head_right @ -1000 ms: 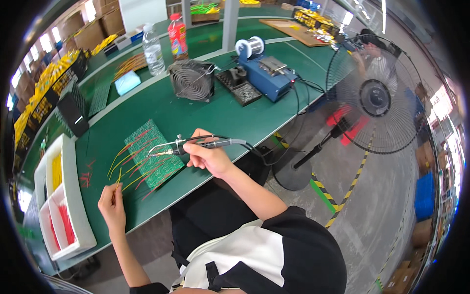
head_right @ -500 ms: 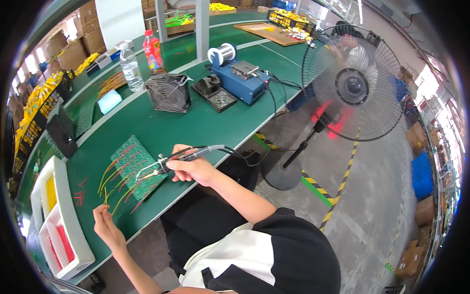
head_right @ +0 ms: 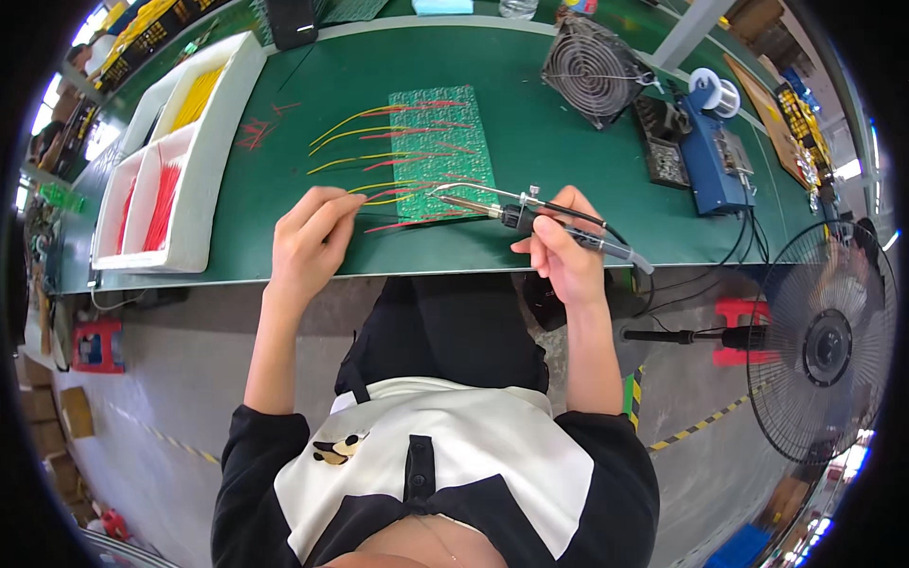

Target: The person takes wires from a partitioned container and solders them onto a circuit board using a soldering iron.

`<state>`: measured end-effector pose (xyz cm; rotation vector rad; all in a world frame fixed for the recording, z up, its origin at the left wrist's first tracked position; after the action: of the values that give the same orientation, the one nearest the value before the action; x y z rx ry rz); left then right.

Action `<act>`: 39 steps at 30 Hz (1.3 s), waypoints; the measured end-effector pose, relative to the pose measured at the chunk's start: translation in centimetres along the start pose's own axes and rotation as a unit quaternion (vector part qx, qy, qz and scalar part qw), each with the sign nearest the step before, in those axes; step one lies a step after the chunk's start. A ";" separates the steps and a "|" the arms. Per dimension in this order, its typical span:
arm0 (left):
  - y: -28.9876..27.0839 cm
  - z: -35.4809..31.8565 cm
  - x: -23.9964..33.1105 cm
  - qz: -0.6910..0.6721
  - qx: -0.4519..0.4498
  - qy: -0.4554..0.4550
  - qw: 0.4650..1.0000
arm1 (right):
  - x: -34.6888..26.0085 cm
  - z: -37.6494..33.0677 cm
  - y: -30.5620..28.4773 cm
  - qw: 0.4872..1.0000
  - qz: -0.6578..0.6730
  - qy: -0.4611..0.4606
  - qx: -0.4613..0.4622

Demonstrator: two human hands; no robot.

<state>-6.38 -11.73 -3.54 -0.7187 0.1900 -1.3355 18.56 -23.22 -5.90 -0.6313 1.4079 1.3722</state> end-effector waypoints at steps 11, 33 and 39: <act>0.0 -0.5 -0.4 -0.028 -0.066 -0.105 0.992 | 0.0 0.2 1.2 0.997 -0.052 0.050 -0.008; 0.4 -0.7 -0.1 -0.020 -0.087 -0.095 0.992 | 0.0 0.3 1.4 0.994 -0.084 0.063 0.011; 0.4 -0.7 -0.1 -0.005 -0.086 -0.087 0.992 | 0.0 0.3 1.0 0.998 -0.049 0.046 0.019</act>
<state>-6.43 -11.87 -4.39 -0.9784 0.1618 -1.2689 17.79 -22.73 -5.47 -0.7371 1.4535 1.2493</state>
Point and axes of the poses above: each hand's wrist, its own z-axis towards the middle knuckle, its own y-axis out of the palm, x = y × z, the point moved 3 cm from there along z, towards the middle knuckle, and after that the axes turned 2 degrees about y, right-handed, at the moved point
